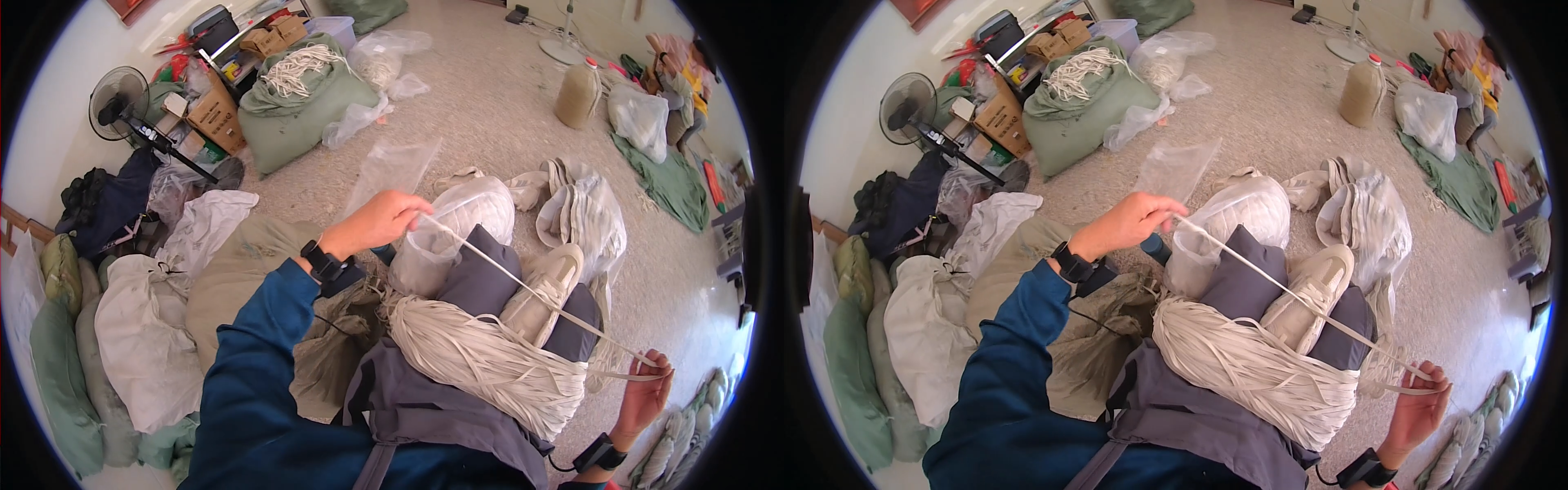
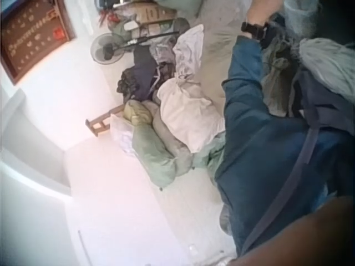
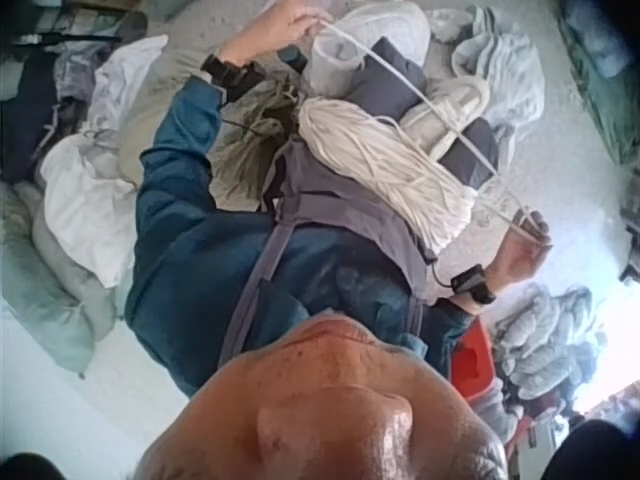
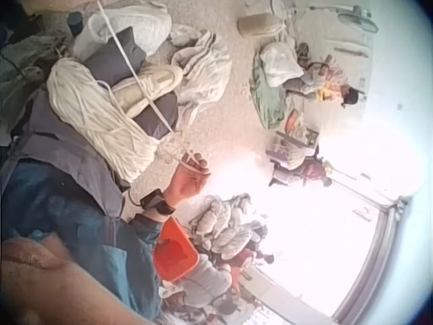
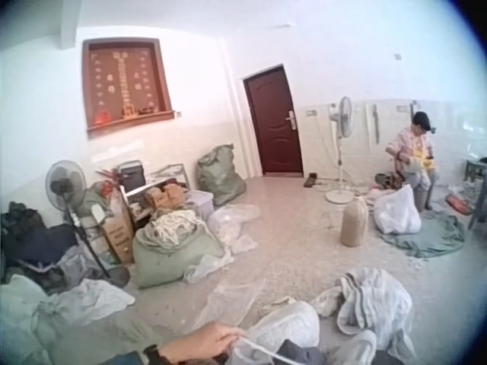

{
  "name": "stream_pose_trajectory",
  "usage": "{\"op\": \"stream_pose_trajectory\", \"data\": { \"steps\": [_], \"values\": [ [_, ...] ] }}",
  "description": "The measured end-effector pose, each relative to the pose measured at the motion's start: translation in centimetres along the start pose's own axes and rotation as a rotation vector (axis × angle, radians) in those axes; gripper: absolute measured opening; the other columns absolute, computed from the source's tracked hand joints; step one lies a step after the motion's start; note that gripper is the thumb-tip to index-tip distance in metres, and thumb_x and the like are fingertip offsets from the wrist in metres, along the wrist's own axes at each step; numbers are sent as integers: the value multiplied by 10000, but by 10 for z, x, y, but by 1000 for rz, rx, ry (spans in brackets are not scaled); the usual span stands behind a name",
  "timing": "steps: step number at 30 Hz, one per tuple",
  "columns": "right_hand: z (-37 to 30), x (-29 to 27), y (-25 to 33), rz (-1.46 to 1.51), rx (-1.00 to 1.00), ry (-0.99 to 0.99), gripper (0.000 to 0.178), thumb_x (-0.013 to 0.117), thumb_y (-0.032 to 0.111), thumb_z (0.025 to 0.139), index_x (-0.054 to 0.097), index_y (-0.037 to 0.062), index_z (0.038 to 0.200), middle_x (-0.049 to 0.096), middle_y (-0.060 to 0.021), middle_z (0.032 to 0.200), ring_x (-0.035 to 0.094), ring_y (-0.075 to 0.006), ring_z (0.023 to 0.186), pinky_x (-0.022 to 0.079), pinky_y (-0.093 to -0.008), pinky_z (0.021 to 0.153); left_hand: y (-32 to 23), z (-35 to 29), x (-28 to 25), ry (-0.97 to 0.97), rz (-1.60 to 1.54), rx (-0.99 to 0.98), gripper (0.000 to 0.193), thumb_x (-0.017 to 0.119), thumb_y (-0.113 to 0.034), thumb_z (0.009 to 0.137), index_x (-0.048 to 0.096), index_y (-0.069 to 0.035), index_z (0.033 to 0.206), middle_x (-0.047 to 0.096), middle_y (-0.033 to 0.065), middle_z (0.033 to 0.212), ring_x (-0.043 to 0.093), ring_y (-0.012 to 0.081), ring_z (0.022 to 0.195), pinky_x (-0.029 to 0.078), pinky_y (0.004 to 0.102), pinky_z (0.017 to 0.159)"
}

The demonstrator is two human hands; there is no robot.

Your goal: Lacing a shoe upper with white cords in a workshop.

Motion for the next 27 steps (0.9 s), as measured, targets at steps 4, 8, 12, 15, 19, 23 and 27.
{"op": "stream_pose_trajectory", "data": {
  "steps": [4, 8, 12, 15, 19, 23, 27],
  "values": [
    [-27, -62, 51, 65, -62, -105, 233, 504, 153, 1060, 576, -46, 1159, 590, -140, 1191, 542, -266, 1190, 368, -469, 1148, 62, -34, 1, -86, 187, -60, 252, 550, -41, 922, 703, -39, 1122, 678, 114, 836, 639, 222, 753, 508, 355, 721],
    [-60, -124, 80, -49, -75, -302, 197, 559, 62, 993, 604, -76, 1126, 603, -157, 1106, 550, -266, 1064, 422, -423, 1050, 132, -85, -31, -126, 402, -266, 228, 541, -29, 901, 721, -29, 1040, 702, 241, 992, 669, 424, 961, 527, 458, 838],
    [-101, -180, 117, -26, -98, -488, 151, 564, 105, 1016, 611, -34, 1053, 656, -155, 1118, 613, -286, 1113, 459, -454, 1072, 191, -136, -84, -159, 616, -286, 226, 551, -51, 907, 718, -22, 1056, 702, 239, 1034, 654, 429, 1020, 517, 465, 877],
    [-140, -211, 159, -66, -103, -528, 183, 577, 130, 1015, 626, -33, 1081, 674, -155, 1145, 624, -292, 1133, 465, -455, 1074, 218, -157, -122, -190, 679, -362, 224, 544, -50, 912, 710, 0, 1053, 702, 241, 1043, 646, 436, 1028, 507, 477, 897],
    [-187, -251, 227, -47, -202, -788, 215, 584, 131, 1012, 651, -31, 1137, 685, -153, 1178, 634, -285, 1126, 468, -437, 1080, 218, -171, -152, -208, 828, -367, 203, 542, -60, 922, 702, 13, 1021, 694, 248, 978, 644, 448, 980, 507, 493, 859],
    [-192, -258, 258, -203, -226, -844, 201, 591, 103, 1007, 637, -24, 1157, 690, -127, 1116, 650, -250, 1060, 487, -394, 1050, 204, -152, -128, -199, 968, -487, 161, 571, -89, 924, 683, 23, 952, 681, 252, 912, 631, 462, 896, 502, 496, 778],
    [-70, -176, 117, -310, 79, -520, 310, 591, 55, 1009, 540, -10, 1308, 617, -37, 984, 602, -123, 866, 492, -253, 835, 127, -98, -58, -230, 390, -289, 189, 621, -154, 943, 644, 24, 884, 638, 150, 738, 638, 270, 670, 479, 390, 612]
  ]
}}
Point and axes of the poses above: each hand's wrist, its own z-axis towards the middle knuckle, its own x-axis out of the palm, y = z × x, the point moved 6 cm from there along z, towards the middle knuckle
